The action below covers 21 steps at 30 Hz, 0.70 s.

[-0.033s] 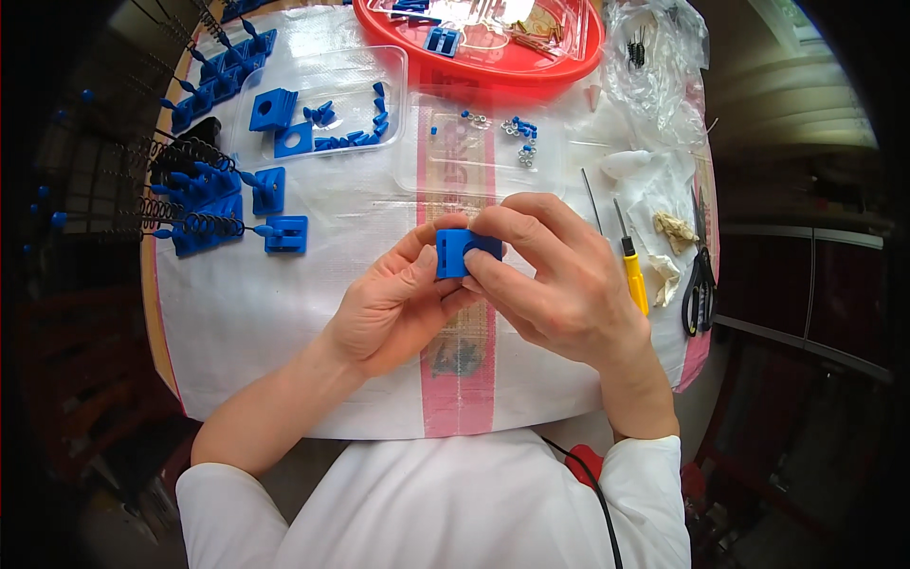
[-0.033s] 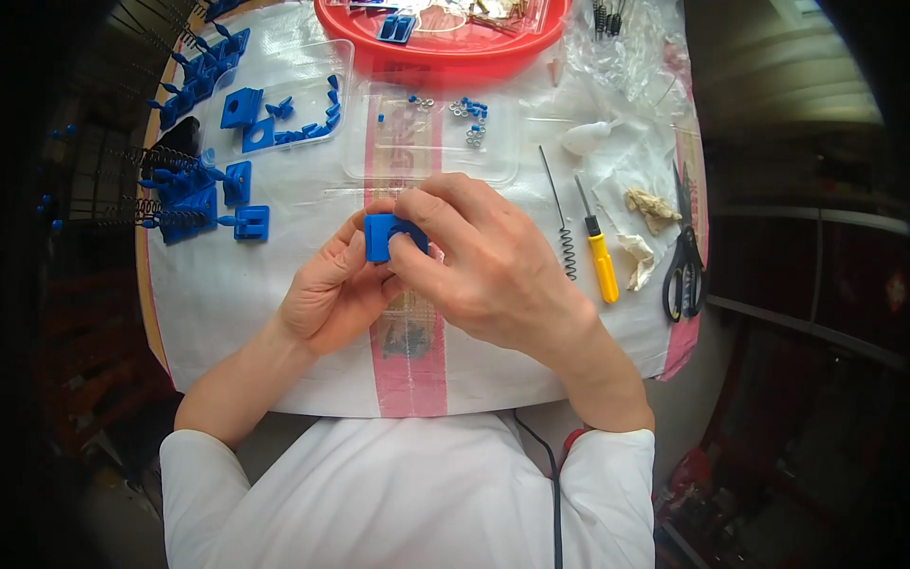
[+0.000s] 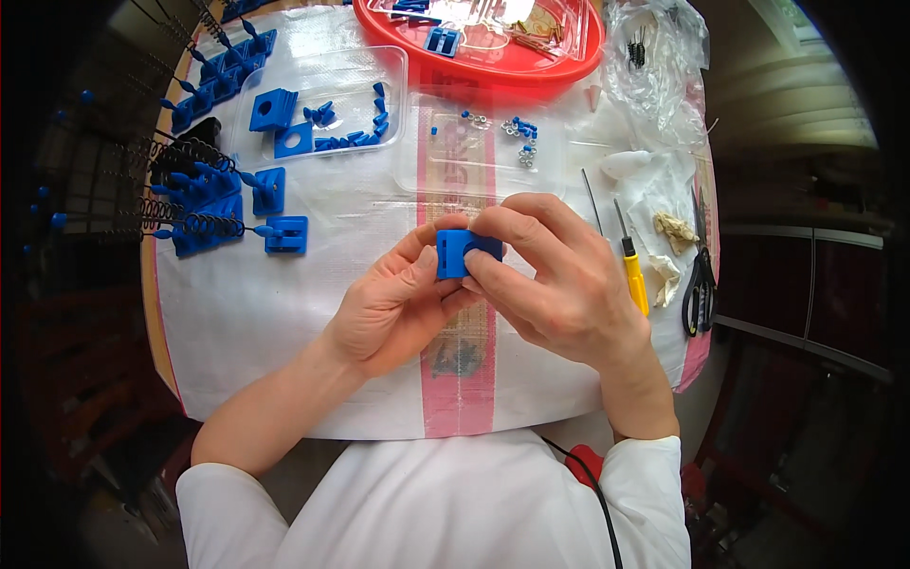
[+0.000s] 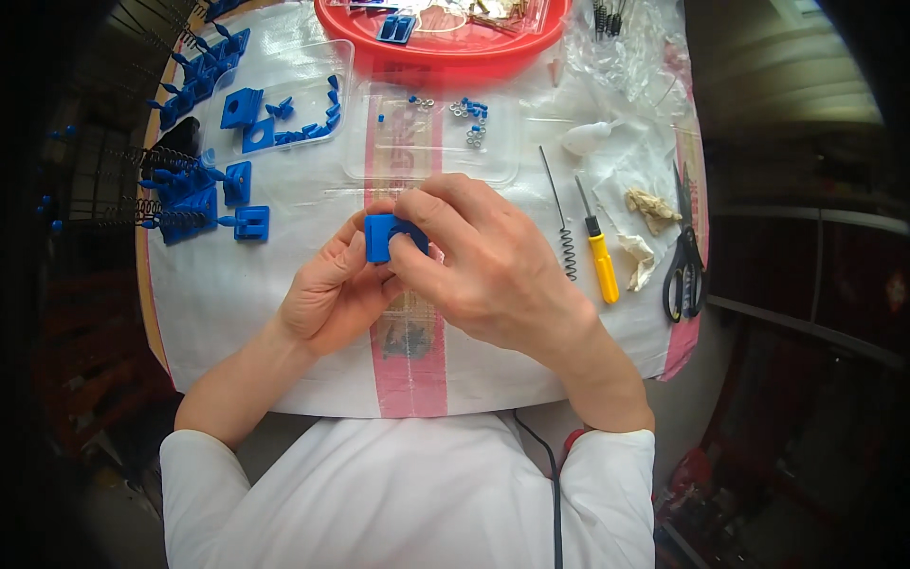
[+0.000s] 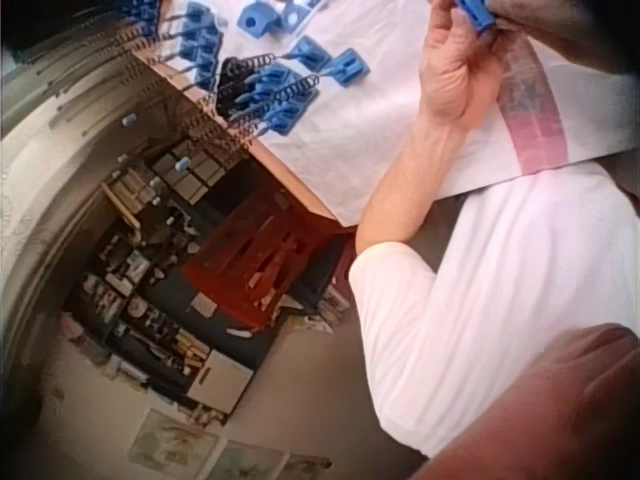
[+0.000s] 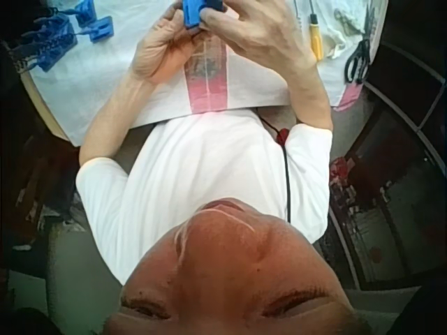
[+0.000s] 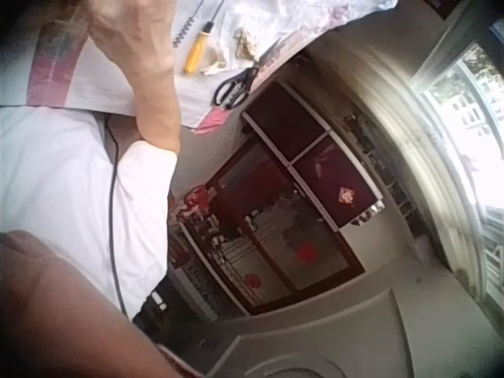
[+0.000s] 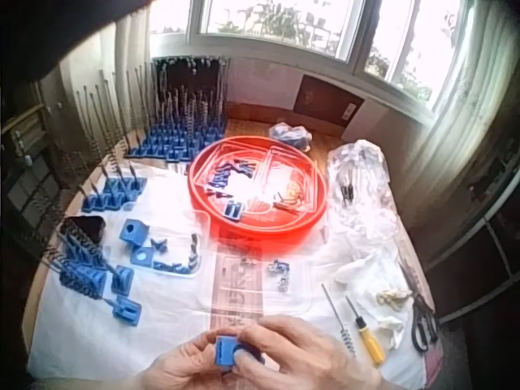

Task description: The recorder assembles small blue plastic blocks with springs and other components on a workspace.

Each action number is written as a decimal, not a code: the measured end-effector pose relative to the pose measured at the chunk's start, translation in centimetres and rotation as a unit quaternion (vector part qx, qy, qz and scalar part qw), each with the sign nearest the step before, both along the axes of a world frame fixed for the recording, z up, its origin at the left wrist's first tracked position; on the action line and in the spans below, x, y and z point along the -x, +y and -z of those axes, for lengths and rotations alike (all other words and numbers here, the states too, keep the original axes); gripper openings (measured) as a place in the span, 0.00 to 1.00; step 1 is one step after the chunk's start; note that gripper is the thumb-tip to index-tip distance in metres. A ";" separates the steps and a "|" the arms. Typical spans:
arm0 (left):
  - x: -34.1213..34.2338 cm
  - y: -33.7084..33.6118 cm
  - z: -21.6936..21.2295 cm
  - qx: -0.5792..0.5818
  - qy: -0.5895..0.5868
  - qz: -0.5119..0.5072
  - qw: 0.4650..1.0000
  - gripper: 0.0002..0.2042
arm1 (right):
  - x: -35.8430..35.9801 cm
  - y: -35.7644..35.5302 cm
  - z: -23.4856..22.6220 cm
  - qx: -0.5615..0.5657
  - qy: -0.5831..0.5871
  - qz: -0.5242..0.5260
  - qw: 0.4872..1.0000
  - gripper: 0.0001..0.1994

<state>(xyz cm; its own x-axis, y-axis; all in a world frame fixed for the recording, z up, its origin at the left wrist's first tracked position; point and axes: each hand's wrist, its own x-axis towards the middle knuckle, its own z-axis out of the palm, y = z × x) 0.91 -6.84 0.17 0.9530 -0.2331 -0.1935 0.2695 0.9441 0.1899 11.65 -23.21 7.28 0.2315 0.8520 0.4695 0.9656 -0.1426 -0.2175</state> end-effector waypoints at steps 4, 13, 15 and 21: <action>0.1 0.1 0.2 0.008 -0.004 0.010 1.000 0.21 | 0.1 0.0 -0.1 0.006 -0.005 -0.002 1.000 0.13; 0.1 0.2 0.5 0.011 -0.007 0.016 1.000 0.20 | -0.2 0.1 0.3 -0.005 -0.005 -0.004 1.000 0.14; 0.0 0.2 0.5 0.013 -0.012 0.015 1.000 0.20 | -0.1 0.1 0.1 -0.007 0.001 -0.008 1.000 0.14; 0.0 0.2 0.5 0.015 -0.007 0.011 1.000 0.20 | -0.1 0.2 0.2 -0.013 0.001 -0.013 1.000 0.13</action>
<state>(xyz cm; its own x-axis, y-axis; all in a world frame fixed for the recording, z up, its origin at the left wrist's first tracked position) 0.88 -6.62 -0.28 0.9502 -0.2598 -0.1723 0.2880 0.9432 0.1658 11.73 -23.00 7.12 0.2101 0.8452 0.4914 0.9686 -0.1115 -0.2224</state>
